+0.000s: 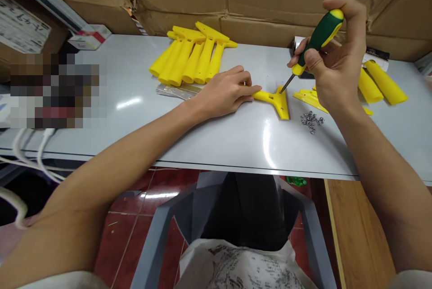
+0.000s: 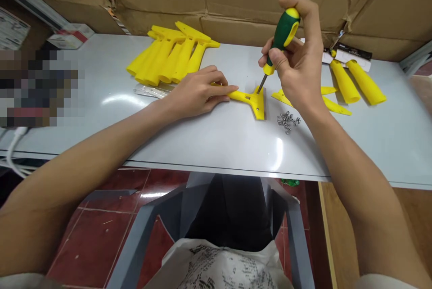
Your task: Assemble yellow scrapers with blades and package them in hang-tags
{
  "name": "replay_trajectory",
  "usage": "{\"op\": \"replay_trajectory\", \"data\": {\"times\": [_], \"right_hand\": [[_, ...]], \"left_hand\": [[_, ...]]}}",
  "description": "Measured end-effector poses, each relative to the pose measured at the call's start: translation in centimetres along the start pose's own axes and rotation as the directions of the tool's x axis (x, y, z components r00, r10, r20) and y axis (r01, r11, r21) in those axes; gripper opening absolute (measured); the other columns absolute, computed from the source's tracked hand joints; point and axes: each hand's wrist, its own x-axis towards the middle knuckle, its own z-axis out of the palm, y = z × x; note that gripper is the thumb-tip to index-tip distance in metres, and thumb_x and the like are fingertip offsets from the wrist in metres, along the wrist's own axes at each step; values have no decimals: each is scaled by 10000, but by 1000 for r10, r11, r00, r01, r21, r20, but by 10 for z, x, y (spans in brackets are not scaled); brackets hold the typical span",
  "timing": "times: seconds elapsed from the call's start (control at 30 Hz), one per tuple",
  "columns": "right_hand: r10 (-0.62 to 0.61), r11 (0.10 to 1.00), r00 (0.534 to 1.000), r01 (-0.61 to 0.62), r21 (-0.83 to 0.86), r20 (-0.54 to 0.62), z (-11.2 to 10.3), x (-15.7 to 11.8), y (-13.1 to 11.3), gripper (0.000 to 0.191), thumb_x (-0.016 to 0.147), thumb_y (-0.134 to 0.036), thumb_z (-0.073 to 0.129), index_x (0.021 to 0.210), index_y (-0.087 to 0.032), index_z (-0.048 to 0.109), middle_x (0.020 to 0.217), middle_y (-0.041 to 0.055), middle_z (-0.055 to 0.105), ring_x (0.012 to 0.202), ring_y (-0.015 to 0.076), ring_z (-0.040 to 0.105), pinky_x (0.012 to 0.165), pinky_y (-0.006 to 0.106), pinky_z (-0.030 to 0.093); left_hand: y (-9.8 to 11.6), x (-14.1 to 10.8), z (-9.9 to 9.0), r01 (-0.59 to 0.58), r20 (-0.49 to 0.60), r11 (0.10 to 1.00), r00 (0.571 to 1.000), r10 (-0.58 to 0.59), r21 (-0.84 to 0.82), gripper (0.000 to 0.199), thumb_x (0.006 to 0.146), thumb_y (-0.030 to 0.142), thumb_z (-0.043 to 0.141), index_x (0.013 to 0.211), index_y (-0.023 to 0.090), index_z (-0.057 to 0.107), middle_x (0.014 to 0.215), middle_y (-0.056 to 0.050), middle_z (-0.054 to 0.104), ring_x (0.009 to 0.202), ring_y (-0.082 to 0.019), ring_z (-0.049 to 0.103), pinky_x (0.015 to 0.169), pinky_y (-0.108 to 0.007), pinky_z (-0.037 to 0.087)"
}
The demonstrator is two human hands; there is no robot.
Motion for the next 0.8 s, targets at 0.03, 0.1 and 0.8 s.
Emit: {"op": "replay_trajectory", "data": {"times": [0.03, 0.1, 0.8], "right_hand": [[-35, 999, 999, 35, 18, -5, -1, 1, -3, 506, 934, -562, 857, 1359, -517, 586, 1300, -28, 584, 884, 141, 721, 852, 404, 716], [-72, 996, 996, 69, 58, 49, -4, 4, -8, 465, 925, -458, 892, 1317, -490, 644, 1185, -39, 626, 849, 147, 747, 817, 412, 711], [51, 997, 998, -53, 64, 33, -2, 7, -16, 588, 796, -581, 948, 1205, -407, 564, 865, -51, 572, 771, 188, 730, 758, 404, 694]], "left_hand": [[1, 0, 0, -2, 6, 1000, 1000, 2, 4, 323, 1113, 336, 601, 1385, 299, 772, 1109, -107, 738, 1078, -288, 668, 812, -407, 536], [-1, 0, 0, -6, 12, 1000, 1000, 6, -11, 331, 1111, 331, 603, 1398, 307, 766, 1106, -102, 738, 1080, -288, 669, 824, -414, 541], [-1, -1, -3, 24, 27, 998, 999, -22, -59, 336, 1120, 379, 572, 1387, 327, 769, 1118, -105, 727, 1088, -292, 659, 869, -441, 546]]}}
